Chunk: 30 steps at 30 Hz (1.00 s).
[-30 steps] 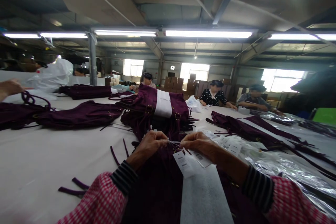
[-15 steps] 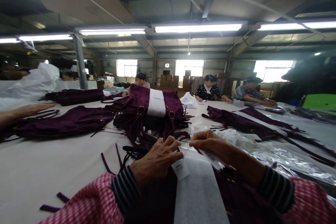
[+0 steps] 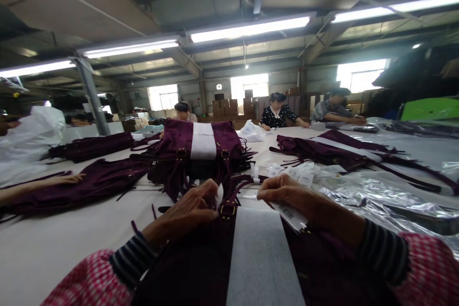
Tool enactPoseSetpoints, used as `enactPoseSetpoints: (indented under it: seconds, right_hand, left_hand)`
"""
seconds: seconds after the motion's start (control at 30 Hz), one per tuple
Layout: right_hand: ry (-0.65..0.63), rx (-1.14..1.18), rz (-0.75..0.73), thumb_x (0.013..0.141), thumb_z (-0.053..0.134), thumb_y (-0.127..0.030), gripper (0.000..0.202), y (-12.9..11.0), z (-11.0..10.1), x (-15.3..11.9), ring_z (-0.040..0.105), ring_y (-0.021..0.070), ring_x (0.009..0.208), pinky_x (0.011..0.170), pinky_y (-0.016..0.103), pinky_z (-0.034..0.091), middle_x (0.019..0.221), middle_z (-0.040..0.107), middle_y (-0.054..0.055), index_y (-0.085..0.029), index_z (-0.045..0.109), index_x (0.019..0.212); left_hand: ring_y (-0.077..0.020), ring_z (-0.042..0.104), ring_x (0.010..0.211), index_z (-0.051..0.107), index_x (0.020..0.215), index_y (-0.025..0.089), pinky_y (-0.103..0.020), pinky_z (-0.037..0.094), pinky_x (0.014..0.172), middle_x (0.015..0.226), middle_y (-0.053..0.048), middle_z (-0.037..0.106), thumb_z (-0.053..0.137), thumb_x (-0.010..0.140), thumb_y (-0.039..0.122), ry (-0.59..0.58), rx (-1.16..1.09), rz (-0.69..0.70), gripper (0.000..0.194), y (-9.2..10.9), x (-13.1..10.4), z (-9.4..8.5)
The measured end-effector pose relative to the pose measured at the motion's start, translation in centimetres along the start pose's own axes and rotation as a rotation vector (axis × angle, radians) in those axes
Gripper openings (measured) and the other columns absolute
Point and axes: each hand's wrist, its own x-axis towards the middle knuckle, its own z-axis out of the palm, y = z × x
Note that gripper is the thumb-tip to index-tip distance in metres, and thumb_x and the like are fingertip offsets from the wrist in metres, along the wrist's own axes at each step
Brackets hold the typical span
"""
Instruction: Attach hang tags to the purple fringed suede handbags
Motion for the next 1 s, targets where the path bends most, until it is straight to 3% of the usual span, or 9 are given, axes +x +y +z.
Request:
enactPoseSetpoints:
  seconds: [0.1,0.17,0.27,0.37,0.47,0.53,0.7,0.83,1.0]
  right_hand:
    - [-0.012,0.018,0.023,0.066,0.081,-0.036,0.025,-0.3,0.5,0.4,0.041,0.0072,0.043,0.043,0.023,0.025,0.054,0.056,-0.003,-0.015,0.068,0.068]
    - [-0.056,0.010,0.026,0.067,0.080,-0.036,0.023,-0.3,0.9,0.9,0.042,0.0073,0.042,0.042,0.023,0.026,0.054,0.056,-0.003,-0.015,0.068,0.069]
    - [-0.116,-0.041,-0.022,0.071,0.077,-0.034,0.021,-0.2,1.6,1.6,0.042,0.0068,0.043,0.042,0.022,0.026,0.055,0.056,-0.003,-0.015,0.070,0.072]
    - [-0.137,-0.090,-0.042,0.070,0.077,-0.034,0.021,-0.7,2.8,2.3,0.041,0.0063,0.044,0.042,0.021,0.026,0.055,0.055,-0.003,-0.014,0.070,0.068]
    - [-0.123,-0.129,-0.028,0.068,0.077,-0.035,0.023,-1.3,3.9,2.8,0.041,0.0068,0.044,0.042,0.021,0.026,0.053,0.053,-0.003,-0.014,0.068,0.066]
    - [-0.108,-0.150,-0.036,0.069,0.077,-0.034,0.023,-1.3,4.2,3.1,0.041,0.0069,0.045,0.042,0.021,0.026,0.053,0.053,-0.003,-0.013,0.069,0.066]
    - [-0.146,-0.149,-0.058,0.075,0.075,-0.034,0.022,-0.2,3.3,3.8,0.037,0.0061,0.046,0.044,0.022,0.024,0.055,0.052,-0.004,-0.013,0.071,0.073]
    - [-0.147,-0.147,-0.051,0.077,0.075,-0.033,0.020,0.0,2.8,4.0,0.036,0.0060,0.046,0.045,0.022,0.024,0.056,0.052,-0.004,-0.014,0.070,0.074]
    - [-0.166,-0.115,-0.053,0.076,0.078,-0.034,0.023,-1.0,2.6,4.3,0.038,0.0059,0.046,0.046,0.022,0.025,0.057,0.054,-0.003,-0.013,0.071,0.075]
  left_hand:
    - [-0.0175,0.055,0.081,0.059,0.095,0.021,-0.026,0.043,0.070,0.090,0.001,0.061,0.056,0.067,0.018,-0.043,-0.207,-0.044,0.029,-0.2,-1.3,-0.8]
    - [-0.0183,0.056,0.080,0.064,0.097,0.022,-0.025,0.043,0.068,0.088,0.002,0.062,0.057,0.065,0.015,-0.106,-0.164,-0.096,0.034,-0.6,-2.7,-0.8]
    - [-0.0254,0.058,0.105,0.070,0.109,0.032,-0.031,0.043,0.090,0.109,0.002,0.068,0.068,0.066,0.017,-0.262,0.049,-0.049,0.046,-1.1,-4.8,-0.4]
    - [-0.0276,0.054,0.121,0.072,0.114,0.038,-0.034,0.034,0.107,0.125,0.003,0.066,0.078,0.070,0.027,-0.330,0.114,0.008,0.046,-0.8,-5.1,-0.4]
    - [-0.0244,0.064,0.105,0.075,0.110,0.030,-0.029,0.044,0.091,0.111,-0.001,0.072,0.065,0.086,0.041,-0.264,0.012,-0.030,0.028,-0.3,-2.7,-0.8]
    - [-0.0229,0.067,0.089,0.076,0.101,0.022,-0.028,0.046,0.078,0.093,-0.004,0.075,0.054,0.091,0.040,-0.157,0.001,-0.056,0.030,-0.6,-0.2,-0.7]
    - [-0.0275,0.064,0.077,0.072,0.068,0.019,-0.034,0.041,0.070,0.071,-0.007,0.068,0.065,0.077,0.032,0.121,0.185,-0.173,0.018,-2.7,4.5,1.6]
    - [-0.0268,0.063,0.076,0.066,0.058,0.020,-0.033,0.039,0.069,0.069,-0.005,0.066,0.073,0.061,0.019,0.172,0.190,-0.210,0.007,-3.8,5.1,3.7]
    - [-0.0204,0.061,0.074,0.069,0.071,0.018,-0.029,0.038,0.066,0.075,-0.003,0.068,0.067,0.062,0.016,0.227,0.005,-0.212,0.010,-4.8,4.6,4.5]
